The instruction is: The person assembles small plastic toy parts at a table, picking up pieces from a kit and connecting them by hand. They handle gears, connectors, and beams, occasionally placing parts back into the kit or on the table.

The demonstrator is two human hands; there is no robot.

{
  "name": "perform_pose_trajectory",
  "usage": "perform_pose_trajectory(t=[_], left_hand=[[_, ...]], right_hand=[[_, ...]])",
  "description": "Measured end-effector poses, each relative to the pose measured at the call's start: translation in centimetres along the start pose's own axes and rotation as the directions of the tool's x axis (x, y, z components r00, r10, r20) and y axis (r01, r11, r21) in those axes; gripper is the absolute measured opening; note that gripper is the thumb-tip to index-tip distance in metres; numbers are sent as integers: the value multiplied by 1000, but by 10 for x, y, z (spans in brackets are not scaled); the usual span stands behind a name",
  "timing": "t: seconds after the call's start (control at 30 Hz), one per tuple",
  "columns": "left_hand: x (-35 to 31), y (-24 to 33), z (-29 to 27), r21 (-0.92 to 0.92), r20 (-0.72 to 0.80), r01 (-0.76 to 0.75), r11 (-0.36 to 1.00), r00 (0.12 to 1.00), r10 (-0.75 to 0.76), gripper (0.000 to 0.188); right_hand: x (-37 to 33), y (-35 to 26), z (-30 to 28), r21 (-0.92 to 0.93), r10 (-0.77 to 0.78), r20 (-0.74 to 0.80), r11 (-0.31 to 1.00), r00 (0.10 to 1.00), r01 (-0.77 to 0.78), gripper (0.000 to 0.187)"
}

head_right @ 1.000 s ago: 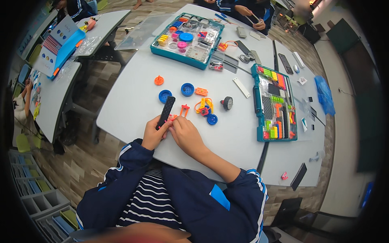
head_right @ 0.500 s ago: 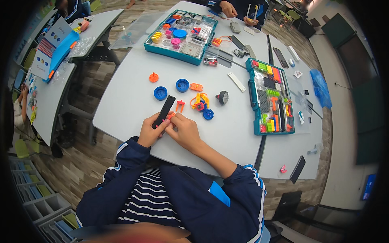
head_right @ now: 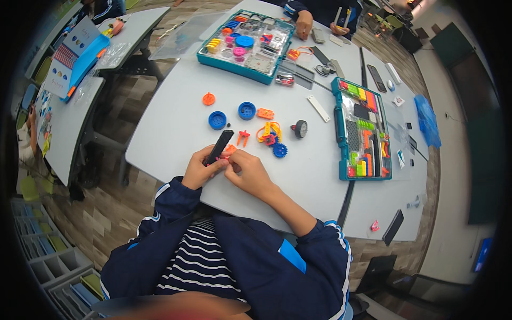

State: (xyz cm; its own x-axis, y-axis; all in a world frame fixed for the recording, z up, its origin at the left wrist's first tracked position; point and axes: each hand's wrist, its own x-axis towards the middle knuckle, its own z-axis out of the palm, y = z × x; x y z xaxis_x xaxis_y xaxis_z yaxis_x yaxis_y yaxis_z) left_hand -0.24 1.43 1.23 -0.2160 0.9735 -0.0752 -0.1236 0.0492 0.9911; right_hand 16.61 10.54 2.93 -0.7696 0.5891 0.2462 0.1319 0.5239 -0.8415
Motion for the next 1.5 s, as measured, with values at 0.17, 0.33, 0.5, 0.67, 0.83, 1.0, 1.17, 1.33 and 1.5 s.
perform_pose_trajectory(t=[0.17,0.33,0.5,0.67,0.83,1.0,1.17,1.33,1.5], left_hand=[[1,-3,-1,-15,13,6,1000,1000,-6,19],[0,-2,3,-65,5,29,997,1000,-29,19],[-1,-3,8,-81,-70,42,996,996,-48,22],[2,-7,5,-112,-173,-11,994,985,-9,24],[3,-5,6,-95,-171,-19,995,985,3,26],[2,0,10,-71,-177,14,997,984,-27,25],[3,6,9,-17,-147,11,1000,989,-13,24],[4,9,10,-24,-144,12,1000,989,-15,25],[5,3,4,-98,-174,60,993,982,-76,25]], right_hand=[[0,2,5,18,31,-3,999,1000,-31,15],[-1,-6,15,21,79,-106,997,991,-77,18],[0,-11,12,11,138,-119,990,983,-137,11],[18,4,-35,-235,-74,-266,972,961,9,9],[112,72,-172,-546,-278,-478,837,833,-34,12],[208,166,-244,-639,-36,-459,707,888,-302,21],[266,226,-245,-663,72,-434,650,898,-372,20],[278,241,-246,-628,82,-440,684,894,-372,22],[235,177,-228,-566,-104,-425,806,899,-174,24]])
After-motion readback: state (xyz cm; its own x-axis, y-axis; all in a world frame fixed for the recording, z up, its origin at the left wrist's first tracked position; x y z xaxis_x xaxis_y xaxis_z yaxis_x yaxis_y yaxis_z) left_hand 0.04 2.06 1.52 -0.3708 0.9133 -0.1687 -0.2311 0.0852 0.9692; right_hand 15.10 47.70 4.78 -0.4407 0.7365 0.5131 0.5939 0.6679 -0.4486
